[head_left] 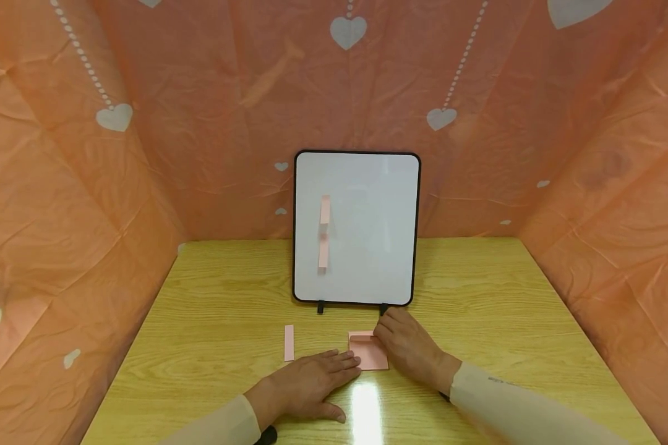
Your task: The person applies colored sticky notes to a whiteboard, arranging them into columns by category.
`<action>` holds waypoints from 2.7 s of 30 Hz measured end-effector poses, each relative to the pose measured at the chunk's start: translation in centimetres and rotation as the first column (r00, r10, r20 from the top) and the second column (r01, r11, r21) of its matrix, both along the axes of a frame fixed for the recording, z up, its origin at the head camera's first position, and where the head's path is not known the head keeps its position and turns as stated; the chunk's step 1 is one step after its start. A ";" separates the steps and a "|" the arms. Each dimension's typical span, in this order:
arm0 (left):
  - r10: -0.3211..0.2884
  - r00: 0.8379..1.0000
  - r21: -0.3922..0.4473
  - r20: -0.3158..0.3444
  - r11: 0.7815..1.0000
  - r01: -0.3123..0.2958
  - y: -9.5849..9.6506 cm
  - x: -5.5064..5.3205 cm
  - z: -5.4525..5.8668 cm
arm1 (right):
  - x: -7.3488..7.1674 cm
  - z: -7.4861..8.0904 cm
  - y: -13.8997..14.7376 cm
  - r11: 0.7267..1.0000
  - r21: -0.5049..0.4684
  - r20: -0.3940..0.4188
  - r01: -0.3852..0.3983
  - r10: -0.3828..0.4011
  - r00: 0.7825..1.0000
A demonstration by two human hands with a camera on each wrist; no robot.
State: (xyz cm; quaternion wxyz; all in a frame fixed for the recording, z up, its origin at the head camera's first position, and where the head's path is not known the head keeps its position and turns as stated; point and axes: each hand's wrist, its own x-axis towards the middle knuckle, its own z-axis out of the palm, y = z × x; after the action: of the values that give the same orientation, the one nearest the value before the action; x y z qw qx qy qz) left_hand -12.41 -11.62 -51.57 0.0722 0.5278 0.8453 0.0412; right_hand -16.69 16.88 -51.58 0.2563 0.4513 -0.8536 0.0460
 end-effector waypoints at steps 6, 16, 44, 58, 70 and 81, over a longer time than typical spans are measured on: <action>0.001 1.000 0.004 0.007 1.000 -0.001 0.0 -0.1 -0.1 | -0.1 0.0 -0.2 0.999 0.012 -0.048 0.036 -0.035 0.998; -0.002 1.000 0.001 0.008 1.000 0.002 0.1 -0.1 0.0 | -0.7 0.7 -0.2 0.992 0.074 -0.031 0.100 -0.098 0.995; -0.040 0.999 -0.030 -0.016 0.999 0.039 0.4 -0.9 0.1 | -6.4 6.8 2.1 0.956 -0.276 -0.296 0.102 -0.186 0.937; 0.000 0.997 0.024 0.071 1.000 -0.001 0.2 -0.6 -0.2 | -11.5 11.0 2.3 0.970 -0.240 -0.470 0.041 -0.153 0.869; -0.031 0.998 0.066 0.057 0.997 0.028 0.0 -0.5 -0.8 | -14.3 11.7 0.8 0.970 -0.243 -0.561 0.018 -0.156 0.813; -0.065 0.998 0.077 -0.003 0.995 0.065 -0.1 -0.5 -0.9 | -15.5 11.2 0.3 0.969 -0.243 -0.580 0.041 -0.179 0.795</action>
State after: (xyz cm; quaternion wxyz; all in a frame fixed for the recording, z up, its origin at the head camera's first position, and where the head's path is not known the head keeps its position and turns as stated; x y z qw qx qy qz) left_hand -12.93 -11.76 -52.45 0.0527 0.5574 0.8255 0.0711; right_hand -32.15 17.18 -40.37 0.5622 0.3612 -0.7436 -0.0205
